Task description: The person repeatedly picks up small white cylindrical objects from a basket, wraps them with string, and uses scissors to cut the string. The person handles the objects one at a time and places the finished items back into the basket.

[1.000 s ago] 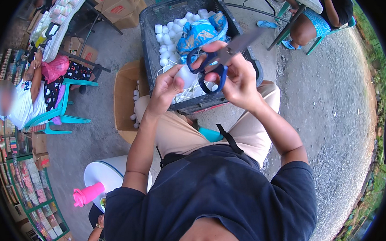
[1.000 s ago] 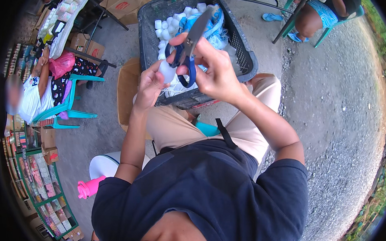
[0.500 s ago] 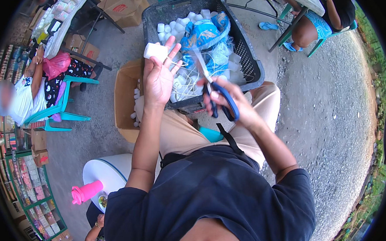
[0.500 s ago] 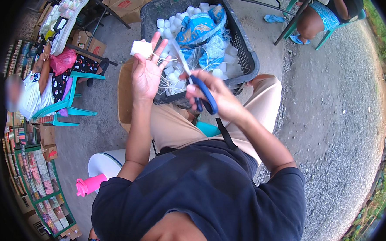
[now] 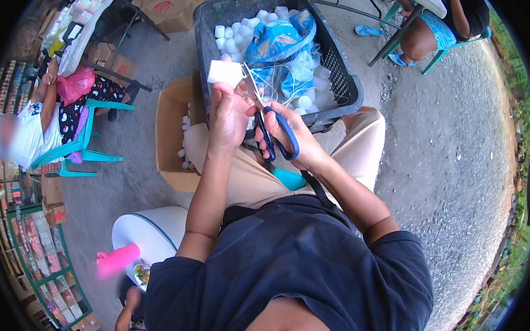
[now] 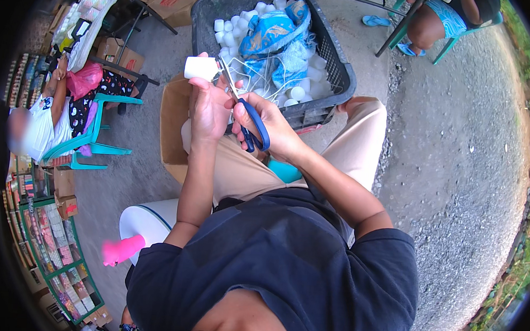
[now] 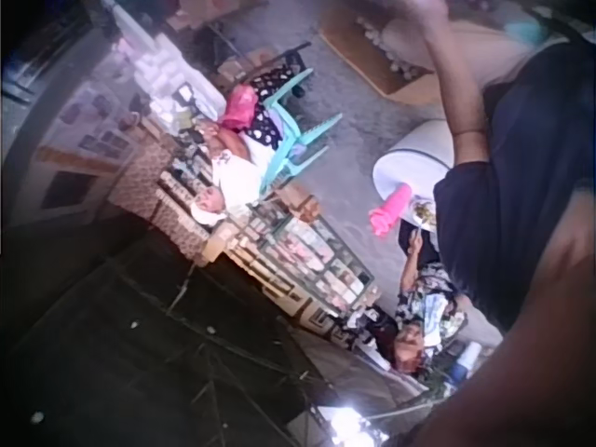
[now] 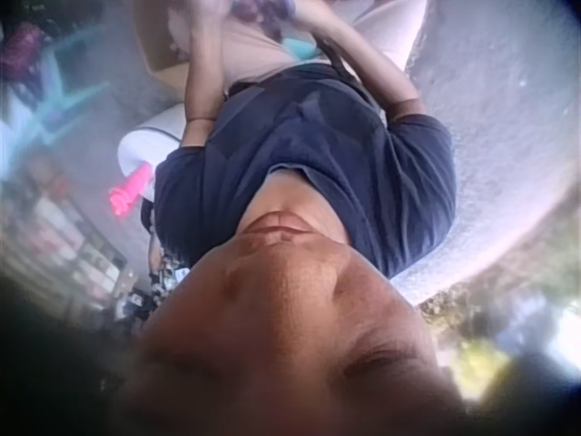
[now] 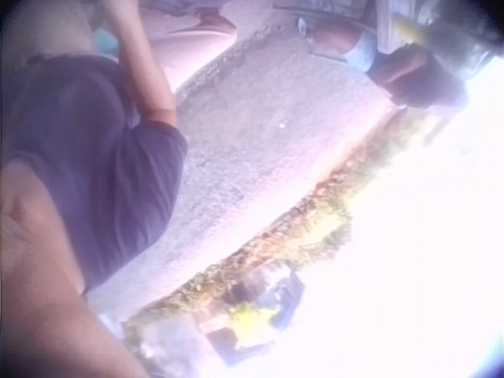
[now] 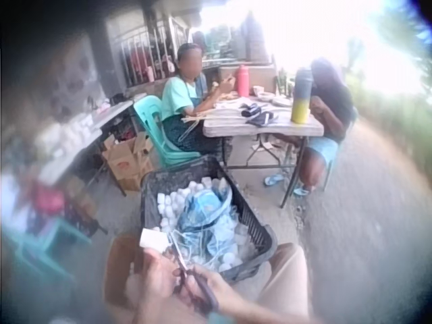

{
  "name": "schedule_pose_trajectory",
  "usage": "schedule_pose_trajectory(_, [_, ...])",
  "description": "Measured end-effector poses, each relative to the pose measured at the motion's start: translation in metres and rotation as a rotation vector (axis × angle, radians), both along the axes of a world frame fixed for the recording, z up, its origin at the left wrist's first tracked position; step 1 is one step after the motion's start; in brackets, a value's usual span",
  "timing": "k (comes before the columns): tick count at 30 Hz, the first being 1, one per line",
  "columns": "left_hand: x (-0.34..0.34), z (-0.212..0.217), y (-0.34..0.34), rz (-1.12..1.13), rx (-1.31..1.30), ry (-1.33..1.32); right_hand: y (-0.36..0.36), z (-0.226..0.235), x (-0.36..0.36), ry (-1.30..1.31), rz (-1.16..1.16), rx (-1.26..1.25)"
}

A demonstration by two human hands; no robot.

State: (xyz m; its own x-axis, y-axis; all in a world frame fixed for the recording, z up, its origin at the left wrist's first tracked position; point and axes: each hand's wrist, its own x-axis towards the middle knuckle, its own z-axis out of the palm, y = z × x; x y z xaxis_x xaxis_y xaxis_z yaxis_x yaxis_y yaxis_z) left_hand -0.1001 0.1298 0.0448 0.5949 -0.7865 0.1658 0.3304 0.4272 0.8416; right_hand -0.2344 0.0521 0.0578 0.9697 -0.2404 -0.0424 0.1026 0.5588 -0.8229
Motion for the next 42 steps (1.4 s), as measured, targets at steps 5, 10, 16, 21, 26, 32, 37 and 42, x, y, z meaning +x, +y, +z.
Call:
schedule_pose_trajectory(5, [-0.005,-0.002,-0.001,-0.012,-0.03,0.146,0.007,-0.004,-0.001,-0.053,-0.015,0.069])
schedule_pose_trajectory(10, [-0.014,0.007,-0.003,0.015,-0.097,0.231,0.009,0.0,-0.001,0.033,-0.1,-0.005])
schedule_pose_trajectory(16, [0.017,-0.022,0.011,0.06,-0.114,0.371,-0.073,-0.02,0.049,0.241,-0.419,-0.496])
schedule_pose_trajectory(21, [0.013,-0.024,0.023,-0.017,-0.059,0.387,-0.15,-0.077,0.058,0.685,-0.398,-1.911])
schedule_pose_trajectory(26, [0.013,-0.031,0.04,0.04,-0.269,0.435,-0.021,-0.022,0.077,-0.162,-0.136,-0.829])
schedule_pose_trajectory(32, [0.093,-0.048,0.061,0.557,-0.235,-0.026,-0.001,-0.025,0.062,0.278,-0.053,-0.819])
schedule_pose_trajectory(37, [0.198,-0.25,0.225,0.921,0.506,0.391,-0.021,-0.031,0.062,0.313,-0.212,-0.981])
schedule_pose_trajectory(42, [0.156,-0.336,0.214,0.572,1.515,0.332,-0.033,-0.053,0.033,0.391,-0.336,-0.926])
